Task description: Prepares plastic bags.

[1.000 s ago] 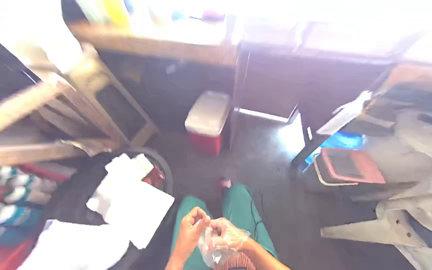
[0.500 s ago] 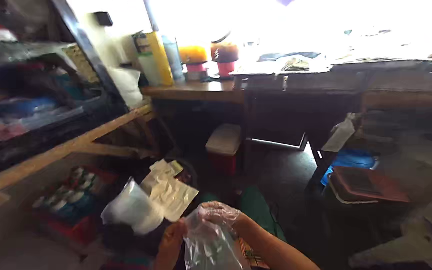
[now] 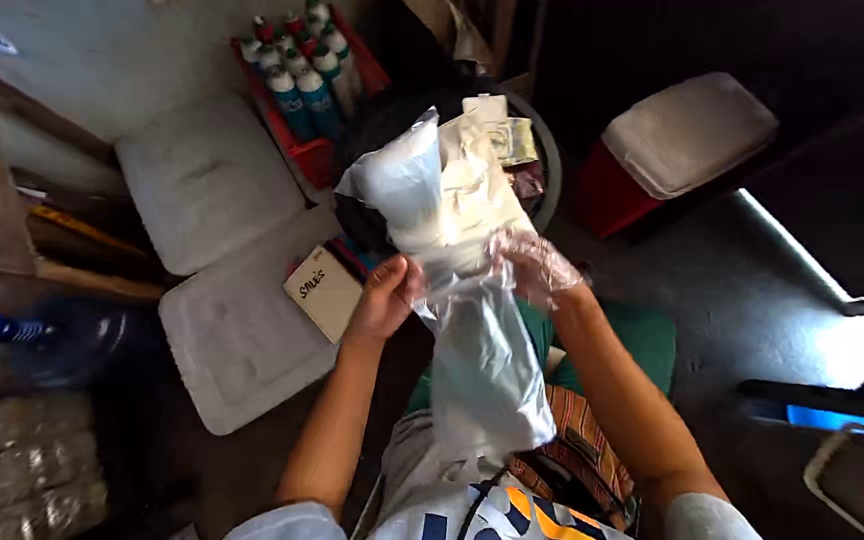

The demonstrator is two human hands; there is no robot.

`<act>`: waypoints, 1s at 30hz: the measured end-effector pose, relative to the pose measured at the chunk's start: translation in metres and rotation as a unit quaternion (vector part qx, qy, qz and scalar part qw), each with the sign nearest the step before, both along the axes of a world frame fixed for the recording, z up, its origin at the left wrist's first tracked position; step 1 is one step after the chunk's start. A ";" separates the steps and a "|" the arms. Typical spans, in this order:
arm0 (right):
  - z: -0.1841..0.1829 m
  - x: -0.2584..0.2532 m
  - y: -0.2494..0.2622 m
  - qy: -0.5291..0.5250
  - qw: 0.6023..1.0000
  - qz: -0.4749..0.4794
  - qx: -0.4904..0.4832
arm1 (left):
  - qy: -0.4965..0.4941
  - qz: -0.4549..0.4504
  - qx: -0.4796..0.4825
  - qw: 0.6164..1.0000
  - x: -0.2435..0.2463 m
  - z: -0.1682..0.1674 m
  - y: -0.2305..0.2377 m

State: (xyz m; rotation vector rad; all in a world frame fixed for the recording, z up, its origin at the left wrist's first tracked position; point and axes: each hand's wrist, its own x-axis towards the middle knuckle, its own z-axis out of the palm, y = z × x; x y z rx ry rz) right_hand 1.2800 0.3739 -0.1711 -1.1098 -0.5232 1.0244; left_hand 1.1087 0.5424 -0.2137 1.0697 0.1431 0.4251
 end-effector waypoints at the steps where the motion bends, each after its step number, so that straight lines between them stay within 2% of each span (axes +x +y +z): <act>1: 0.016 0.010 0.018 -0.017 1.000 -0.004 0.009 | -0.044 0.012 0.009 0.999 0.006 0.012 0.015; 3: 0.045 0.032 0.058 -0.086 0.995 -0.017 0.040 | -0.083 0.076 0.060 0.992 0.020 0.044 0.042; 5: 0.066 0.051 0.098 -0.182 0.981 -0.038 0.058 | -0.057 0.187 0.112 0.974 0.037 0.073 0.058; 8: 0.063 0.068 0.143 -0.311 0.946 -0.087 0.013 | 0.005 0.320 0.151 0.935 0.064 0.079 0.070; 11: 0.036 0.064 0.151 -0.372 0.920 -0.084 -0.087 | 0.105 0.375 0.164 0.907 0.074 0.053 0.061; 13: 0.006 0.052 0.144 -0.311 0.939 -0.089 -0.120 | 0.151 0.380 0.089 0.908 0.076 0.023 0.051; 15: -0.035 0.043 0.140 -0.246 0.951 -0.091 -0.163 | 0.181 0.390 0.045 0.902 0.079 -0.030 0.046; 17: -0.066 0.045 0.144 -0.270 0.937 -0.075 -0.211 | 0.227 0.406 0.106 0.879 0.082 -0.070 0.039; 20: -0.065 0.044 0.146 -0.328 0.907 -0.086 -0.249 | 0.264 0.436 0.244 0.825 0.089 -0.085 0.041; 22: -0.066 0.045 0.143 -0.327 0.907 -0.099 -0.246 | 0.299 0.397 0.295 0.816 0.083 -0.079 0.046; 24: -0.072 0.049 0.131 -0.308 0.923 -0.111 -0.200 | 0.305 0.311 0.324 0.840 0.064 -0.061 0.057; 26: -0.072 0.052 0.102 -0.296 0.936 -0.103 -0.162 | 0.223 0.219 0.274 0.910 0.043 -0.031 0.070; 27: -0.072 0.051 0.082 -0.288 0.939 -0.104 -0.155 | 0.161 0.178 0.273 0.932 0.037 -0.017 0.078; 28: -0.073 0.048 0.060 -0.278 0.942 -0.106 -0.156 | 0.101 0.151 0.293 0.939 0.035 -0.003 0.086; 30: -0.082 0.040 0.023 -0.262 0.943 -0.113 -0.169 | 0.009 0.162 0.352 0.922 0.051 0.019 0.094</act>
